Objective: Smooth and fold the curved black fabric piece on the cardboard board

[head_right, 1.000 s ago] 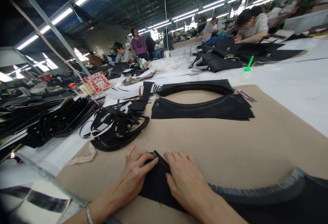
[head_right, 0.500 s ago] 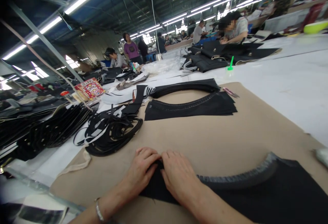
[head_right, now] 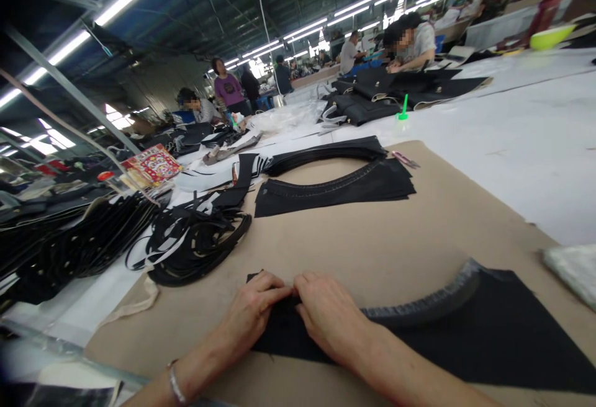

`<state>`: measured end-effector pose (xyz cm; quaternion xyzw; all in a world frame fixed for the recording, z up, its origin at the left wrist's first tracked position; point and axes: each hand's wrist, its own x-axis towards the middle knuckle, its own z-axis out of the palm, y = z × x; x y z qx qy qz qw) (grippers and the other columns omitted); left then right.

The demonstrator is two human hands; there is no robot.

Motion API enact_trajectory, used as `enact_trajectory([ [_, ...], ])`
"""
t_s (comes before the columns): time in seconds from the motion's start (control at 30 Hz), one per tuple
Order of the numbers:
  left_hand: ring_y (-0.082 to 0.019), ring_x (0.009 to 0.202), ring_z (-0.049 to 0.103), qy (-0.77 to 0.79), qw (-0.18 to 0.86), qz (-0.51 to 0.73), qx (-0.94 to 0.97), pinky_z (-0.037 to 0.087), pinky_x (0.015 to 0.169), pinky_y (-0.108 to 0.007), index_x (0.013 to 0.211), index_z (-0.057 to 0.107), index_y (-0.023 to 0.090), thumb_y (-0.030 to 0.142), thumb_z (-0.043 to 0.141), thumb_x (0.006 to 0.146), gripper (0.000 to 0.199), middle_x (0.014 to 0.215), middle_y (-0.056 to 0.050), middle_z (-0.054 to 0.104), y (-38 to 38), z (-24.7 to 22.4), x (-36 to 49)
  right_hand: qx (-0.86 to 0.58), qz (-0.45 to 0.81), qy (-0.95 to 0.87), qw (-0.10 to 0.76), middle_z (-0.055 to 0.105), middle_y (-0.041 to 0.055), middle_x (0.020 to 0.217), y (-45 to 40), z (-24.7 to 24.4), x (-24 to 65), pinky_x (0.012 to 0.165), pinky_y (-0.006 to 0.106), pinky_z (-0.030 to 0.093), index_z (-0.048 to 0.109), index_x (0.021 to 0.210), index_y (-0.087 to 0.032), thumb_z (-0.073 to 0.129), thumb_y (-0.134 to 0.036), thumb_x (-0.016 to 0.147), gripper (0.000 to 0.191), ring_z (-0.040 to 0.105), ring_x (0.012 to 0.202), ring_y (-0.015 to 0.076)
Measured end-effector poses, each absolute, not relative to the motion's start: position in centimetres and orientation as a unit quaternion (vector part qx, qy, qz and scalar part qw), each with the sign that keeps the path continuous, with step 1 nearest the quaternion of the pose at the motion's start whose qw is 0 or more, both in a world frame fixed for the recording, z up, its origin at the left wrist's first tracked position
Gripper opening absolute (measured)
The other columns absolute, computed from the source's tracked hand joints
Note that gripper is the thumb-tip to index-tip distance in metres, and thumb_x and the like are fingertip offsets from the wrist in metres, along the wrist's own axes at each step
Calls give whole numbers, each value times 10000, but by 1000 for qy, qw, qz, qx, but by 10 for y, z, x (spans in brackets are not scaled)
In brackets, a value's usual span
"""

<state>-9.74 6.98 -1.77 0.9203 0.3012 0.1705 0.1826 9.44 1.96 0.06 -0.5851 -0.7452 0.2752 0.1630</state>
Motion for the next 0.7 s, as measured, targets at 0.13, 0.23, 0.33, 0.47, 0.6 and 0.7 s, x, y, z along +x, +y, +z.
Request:
enact_trajectory([
  [0.13,-162,925,557,304,192,153,921,475,820,-284,1123,661,236,62,377,938,381,988,-32,636,64,-16,-100,-578,284,-745,173,620,37,965,16,-1,99,768,303,406,595,929,-188,571,-91,843,132,588,879,200],
  [0.23,-177,987,543,308,183,139,923,477,876,-318,1219,618,264,75,392,935,409,1062,-41,616,57,-11,-100,-576,288,-745,176,614,34,957,13,-2,104,757,291,402,597,920,-190,560,-69,832,153,584,864,190],
  [0.33,-195,1034,527,313,166,126,927,478,910,-358,1293,570,296,70,379,930,469,1128,-55,588,51,-9,-100,-570,288,-750,173,607,36,939,9,-2,109,751,290,404,600,907,-187,540,-59,832,160,580,848,187],
  [0.47,-212,1064,508,320,150,109,929,481,922,-394,1304,562,324,43,369,906,523,1162,-70,552,46,-9,-100,-556,292,-757,178,585,43,944,3,-1,115,763,301,416,599,908,-182,501,-59,856,166,574,849,189],
  [0.6,-212,1056,503,334,143,98,926,484,918,-401,1278,583,340,38,391,890,528,1152,-74,525,44,-10,-99,-537,310,-759,198,564,44,949,-3,-4,123,789,305,430,601,903,-186,470,-73,883,174,561,866,186],
  [0.7,-209,1047,509,336,144,105,925,489,909,-398,1258,600,333,27,388,878,532,1138,-77,525,43,-9,-98,-525,321,-760,209,557,43,958,-6,-8,129,793,303,437,603,917,-193,458,-86,898,181,555,877,184],
])
